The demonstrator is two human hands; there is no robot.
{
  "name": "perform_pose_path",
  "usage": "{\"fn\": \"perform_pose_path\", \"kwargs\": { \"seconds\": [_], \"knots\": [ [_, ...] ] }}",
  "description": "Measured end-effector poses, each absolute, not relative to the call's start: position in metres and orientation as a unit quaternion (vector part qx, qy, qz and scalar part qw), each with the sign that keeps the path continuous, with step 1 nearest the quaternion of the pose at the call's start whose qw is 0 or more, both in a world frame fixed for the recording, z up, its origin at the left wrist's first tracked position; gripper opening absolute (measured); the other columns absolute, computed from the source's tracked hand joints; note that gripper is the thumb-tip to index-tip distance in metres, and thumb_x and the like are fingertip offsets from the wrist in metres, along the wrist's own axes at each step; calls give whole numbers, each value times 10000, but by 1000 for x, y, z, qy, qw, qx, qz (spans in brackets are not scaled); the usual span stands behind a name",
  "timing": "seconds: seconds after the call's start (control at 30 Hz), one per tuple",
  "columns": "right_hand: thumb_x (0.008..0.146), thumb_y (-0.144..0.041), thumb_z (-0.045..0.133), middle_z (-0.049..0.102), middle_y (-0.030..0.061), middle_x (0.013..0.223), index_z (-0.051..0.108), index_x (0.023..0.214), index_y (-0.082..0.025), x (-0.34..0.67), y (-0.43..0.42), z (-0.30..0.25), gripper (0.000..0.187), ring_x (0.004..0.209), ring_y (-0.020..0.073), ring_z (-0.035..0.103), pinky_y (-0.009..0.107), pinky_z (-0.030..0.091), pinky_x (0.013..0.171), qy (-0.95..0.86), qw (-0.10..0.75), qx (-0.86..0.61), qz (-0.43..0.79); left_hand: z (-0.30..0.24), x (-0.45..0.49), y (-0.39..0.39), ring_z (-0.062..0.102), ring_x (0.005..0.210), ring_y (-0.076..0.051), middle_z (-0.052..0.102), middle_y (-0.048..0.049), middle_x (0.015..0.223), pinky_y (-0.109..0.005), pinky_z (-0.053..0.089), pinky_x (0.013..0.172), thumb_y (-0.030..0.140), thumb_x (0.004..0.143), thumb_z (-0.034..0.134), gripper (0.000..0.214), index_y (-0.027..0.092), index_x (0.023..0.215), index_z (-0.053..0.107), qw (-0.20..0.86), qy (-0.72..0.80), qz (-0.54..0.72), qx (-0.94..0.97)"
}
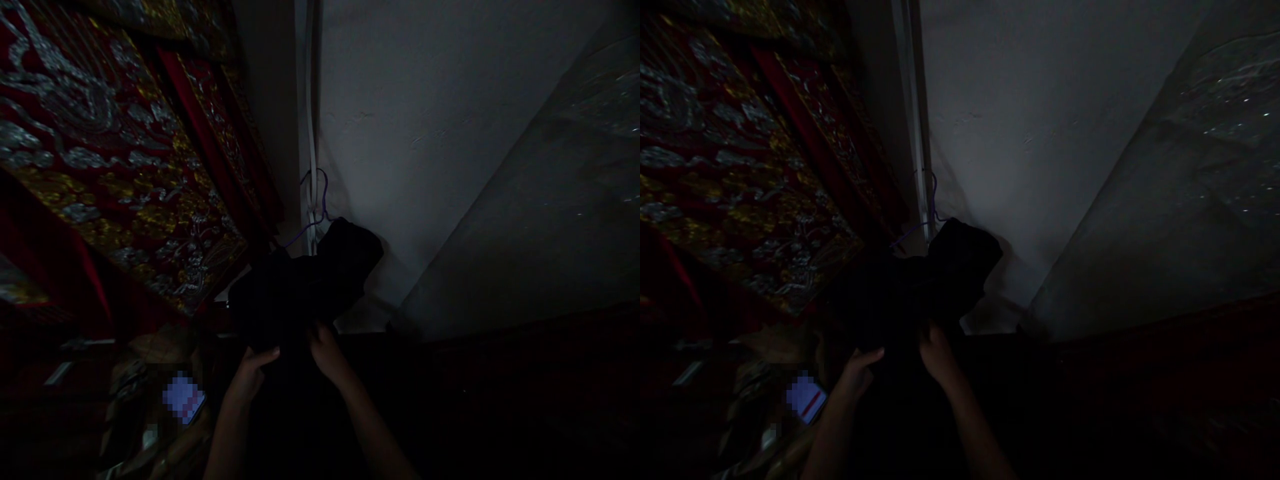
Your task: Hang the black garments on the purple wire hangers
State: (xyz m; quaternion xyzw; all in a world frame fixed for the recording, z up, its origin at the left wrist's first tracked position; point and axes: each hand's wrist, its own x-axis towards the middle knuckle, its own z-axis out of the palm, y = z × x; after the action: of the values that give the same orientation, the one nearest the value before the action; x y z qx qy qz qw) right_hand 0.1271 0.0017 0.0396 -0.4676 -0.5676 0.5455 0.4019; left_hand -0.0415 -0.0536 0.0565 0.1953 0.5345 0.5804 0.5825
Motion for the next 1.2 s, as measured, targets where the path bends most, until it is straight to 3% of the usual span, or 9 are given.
{"fn": "perform_pose_path", "kwargs": {
  "seconds": [0.2,0.37,0.5,0.57,0.67,0.8,0.9,1.0,1.2],
  "knots": [
    [817,-325,531,706,65,873,657,839,-235,127,3,36,156,910,278,651,412,488,888,-565,435,-466,523,61,-38,-48,655,1166,-378,760,-96,1057,-517,498,1053,266,494,896,638,213,1087,666,581,537,576,207],
    [835,-451,512,418,-42,479,519,622,-230,139,2,34,307,466,144,424,273,345,495,-550,416,-483,539,53,-22,-42,478,1378,-330,565,-114,1379,-485,367,1175,399,734,796,613,253,1263,521,317,651,632,276],
    [841,-527,501,405,-53,459,504,590,-220,141,-2,34,397,410,110,368,254,292,447,-537,388,-473,581,20,6,-45,192,1526,-309,223,-133,1612,-466,192,1245,360,765,752,814,284,1453,323,133,698,575,405],
    [839,-507,508,468,-32,477,525,582,-210,138,-6,34,393,427,116,427,254,332,464,-546,379,-460,589,-1,18,-44,319,1470,-334,384,-159,1529,-516,234,1217,339,776,706,683,253,1396,432,149,657,555,488],
    [824,-463,527,561,2,522,579,592,-191,135,-13,33,361,477,126,512,248,370,497,-560,381,-442,588,-21,26,-38,620,1145,-325,680,-131,1121,-533,439,1055,353,803,612,323,190,1080,645,179,576,558,569],
    [799,-477,528,563,-1,457,623,631,-176,140,-6,48,358,368,91,398,235,264,412,-532,375,-426,629,-17,20,-28,637,745,-198,659,-44,760,-308,525,700,354,851,602,197,180,789,672,182,551,550,601],
    [751,-483,563,572,16,421,622,622,-165,146,16,92,348,329,83,384,221,202,382,-480,435,-419,636,-11,17,-19,633,699,-175,663,-41,734,-280,502,667,320,879,597,221,175,755,707,203,554,538,602],
    [713,-437,609,601,36,444,626,612,-158,147,41,153,297,384,107,501,203,218,388,-453,537,-383,600,-14,14,-8,667,741,-196,703,-64,777,-307,525,705,325,863,623,207,174,789,744,217,559,530,600],
    [783,-437,589,595,19,436,630,647,-155,135,49,204,315,340,75,424,197,217,369,-482,598,-323,553,11,3,14,666,675,-190,700,-48,723,-294,529,634,294,803,697,147,168,734,728,236,556,495,625]
  ]
}}
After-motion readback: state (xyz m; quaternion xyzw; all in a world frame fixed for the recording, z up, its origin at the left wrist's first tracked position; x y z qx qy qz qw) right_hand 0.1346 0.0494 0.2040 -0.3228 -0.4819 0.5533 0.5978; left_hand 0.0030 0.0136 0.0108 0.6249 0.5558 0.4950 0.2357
